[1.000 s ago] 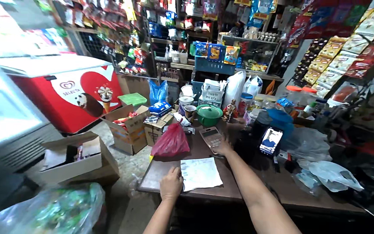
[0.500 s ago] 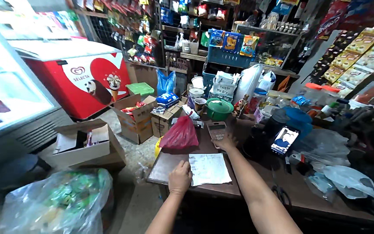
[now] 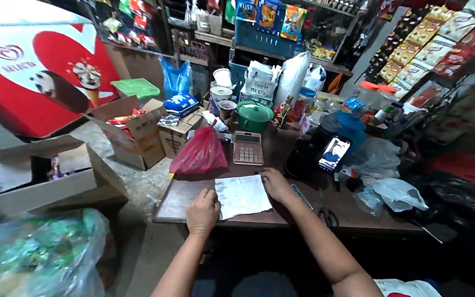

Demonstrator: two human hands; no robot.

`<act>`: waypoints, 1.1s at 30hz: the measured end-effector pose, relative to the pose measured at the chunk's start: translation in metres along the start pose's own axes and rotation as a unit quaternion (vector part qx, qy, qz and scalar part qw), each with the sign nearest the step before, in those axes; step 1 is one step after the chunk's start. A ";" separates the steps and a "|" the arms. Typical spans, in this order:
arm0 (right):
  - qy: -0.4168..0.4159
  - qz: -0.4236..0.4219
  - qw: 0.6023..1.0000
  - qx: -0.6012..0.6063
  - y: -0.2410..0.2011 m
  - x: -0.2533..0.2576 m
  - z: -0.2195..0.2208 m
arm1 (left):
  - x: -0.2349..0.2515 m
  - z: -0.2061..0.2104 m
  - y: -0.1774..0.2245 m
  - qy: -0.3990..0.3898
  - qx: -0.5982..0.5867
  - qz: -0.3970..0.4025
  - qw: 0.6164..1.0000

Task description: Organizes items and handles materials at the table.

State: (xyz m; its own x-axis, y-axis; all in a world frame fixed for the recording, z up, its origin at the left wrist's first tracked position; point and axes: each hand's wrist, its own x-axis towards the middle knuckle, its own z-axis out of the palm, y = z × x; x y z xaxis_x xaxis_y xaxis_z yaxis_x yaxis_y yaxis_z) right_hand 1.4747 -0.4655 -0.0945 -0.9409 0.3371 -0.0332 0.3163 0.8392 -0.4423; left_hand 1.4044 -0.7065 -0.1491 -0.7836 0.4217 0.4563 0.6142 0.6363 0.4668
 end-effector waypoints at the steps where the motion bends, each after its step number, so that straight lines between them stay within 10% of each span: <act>1: -0.004 0.015 1.000 -0.027 0.009 -0.006 0.000 | 0.000 -0.001 0.000 -0.003 -0.001 -0.003 1.000; 9: 0.019 0.032 0.997 -0.064 0.029 -0.041 0.009 | 0.000 -0.001 0.001 0.006 0.005 -0.002 1.000; 16: 0.351 0.168 0.906 0.164 0.072 -0.063 -0.014 | 0.002 -0.003 0.003 -0.016 0.008 -0.019 1.000; 33: 0.194 0.237 0.921 0.242 0.084 0.015 -0.033 | 0.001 0.003 0.000 0.022 0.010 0.005 1.000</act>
State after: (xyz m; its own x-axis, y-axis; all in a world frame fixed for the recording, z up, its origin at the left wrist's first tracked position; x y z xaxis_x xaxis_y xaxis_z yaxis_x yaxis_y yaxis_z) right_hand 1.4917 -0.3759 -0.1026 -0.5673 0.8223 -0.0451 0.5011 0.3012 -0.8113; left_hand 1.4039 -0.7040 -0.1509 -0.7720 0.4004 0.4937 0.6202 0.6447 0.4469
